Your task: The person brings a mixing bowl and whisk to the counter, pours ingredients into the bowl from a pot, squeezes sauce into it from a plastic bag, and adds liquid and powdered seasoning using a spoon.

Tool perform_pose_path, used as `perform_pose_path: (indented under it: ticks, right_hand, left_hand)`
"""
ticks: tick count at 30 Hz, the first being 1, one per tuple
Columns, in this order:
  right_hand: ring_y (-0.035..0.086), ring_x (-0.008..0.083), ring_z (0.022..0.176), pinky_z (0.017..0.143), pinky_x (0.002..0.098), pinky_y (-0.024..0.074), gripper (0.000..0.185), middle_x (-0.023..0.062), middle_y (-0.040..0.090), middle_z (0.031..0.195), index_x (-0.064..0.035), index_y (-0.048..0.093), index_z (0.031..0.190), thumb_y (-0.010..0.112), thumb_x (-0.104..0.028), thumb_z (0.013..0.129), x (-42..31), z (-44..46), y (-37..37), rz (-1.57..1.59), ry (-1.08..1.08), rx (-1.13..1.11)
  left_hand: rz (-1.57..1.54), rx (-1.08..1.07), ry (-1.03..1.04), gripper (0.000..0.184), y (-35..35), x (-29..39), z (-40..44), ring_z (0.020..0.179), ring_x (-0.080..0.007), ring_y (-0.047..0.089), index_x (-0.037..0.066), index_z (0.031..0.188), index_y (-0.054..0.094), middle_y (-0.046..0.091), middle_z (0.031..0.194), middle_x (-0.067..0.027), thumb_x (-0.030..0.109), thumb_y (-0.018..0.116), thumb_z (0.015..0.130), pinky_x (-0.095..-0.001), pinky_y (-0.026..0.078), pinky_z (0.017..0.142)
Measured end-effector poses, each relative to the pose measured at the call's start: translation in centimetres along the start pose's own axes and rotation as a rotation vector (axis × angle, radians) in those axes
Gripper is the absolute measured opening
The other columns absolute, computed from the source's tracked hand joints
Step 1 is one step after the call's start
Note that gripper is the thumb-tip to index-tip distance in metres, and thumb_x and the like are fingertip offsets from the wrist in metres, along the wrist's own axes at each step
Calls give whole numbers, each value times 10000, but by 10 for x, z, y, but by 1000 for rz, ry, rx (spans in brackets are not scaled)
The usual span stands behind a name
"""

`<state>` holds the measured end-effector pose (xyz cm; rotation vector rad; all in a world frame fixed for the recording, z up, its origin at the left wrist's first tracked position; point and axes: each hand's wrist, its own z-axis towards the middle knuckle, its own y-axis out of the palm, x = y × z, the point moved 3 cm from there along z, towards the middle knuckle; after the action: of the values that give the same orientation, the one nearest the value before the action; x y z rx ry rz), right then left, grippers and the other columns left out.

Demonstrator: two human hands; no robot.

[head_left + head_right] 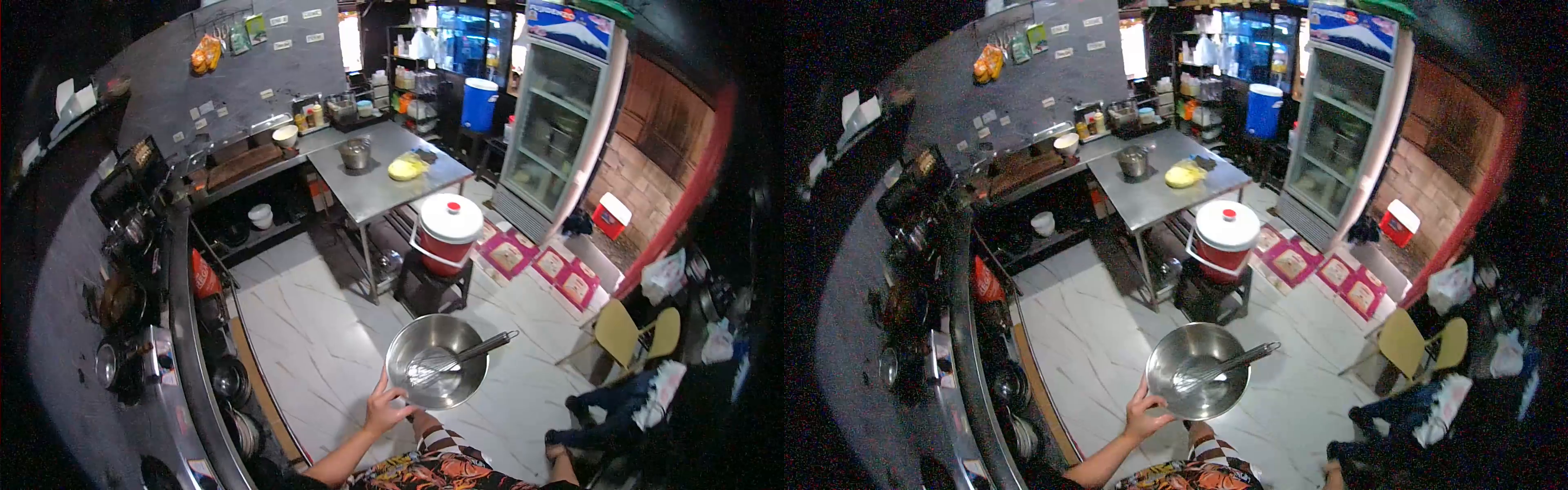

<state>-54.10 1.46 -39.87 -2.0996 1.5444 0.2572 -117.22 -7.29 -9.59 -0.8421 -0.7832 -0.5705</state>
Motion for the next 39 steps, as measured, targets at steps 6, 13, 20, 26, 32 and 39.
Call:
perform_pose_path:
  ticks: [6,13,20,26,32,39]
  right_hand:
    - [584,318,941,805,452,465,457,178,599,1096,-79,574,1100,491,-431,821,-87,2,150,-1048,142,-76]
    - [604,279,705,663,394,480,326,131,645,834,-36,582,950,556,-332,818,-504,11,470,-997,-1063,-162]
    - [629,285,827,731,348,482,235,154,644,890,-41,573,997,575,-182,809,-712,-104,591,-552,-1234,-184]
    - [596,342,961,860,425,460,520,190,622,1006,-57,528,1133,676,-303,699,-564,35,584,-1075,-595,59]
    - [566,322,1048,862,431,460,498,202,581,1132,10,626,955,667,-431,727,-476,-16,622,-983,54,-361]
    - [587,335,1003,877,400,456,487,191,629,1028,-121,604,1065,638,-437,697,-564,-18,737,-931,-225,-231]
  left_hand:
    - [14,143,-290,343,-54,-89,67,1047,-315,595,94,738,652,339,1365,-301,203,875,501,-324,509,808]
    - [275,317,-203,385,-108,-157,195,1177,-329,495,84,757,625,335,1386,-264,191,884,493,-354,467,894]
    - [66,282,-248,347,-133,-276,366,959,-227,626,13,784,628,322,1374,-291,118,859,547,-304,560,727]
    - [-44,74,-91,240,-141,-359,490,903,-166,633,45,795,631,275,1409,-288,52,785,612,-264,532,679]
    - [-270,-169,-161,203,-125,-405,573,1239,-352,427,83,782,639,229,1426,-288,97,763,622,-360,442,917]
    - [-358,-415,-33,334,-106,-445,640,1284,-369,360,93,959,645,159,1469,-240,74,755,645,-392,410,961]
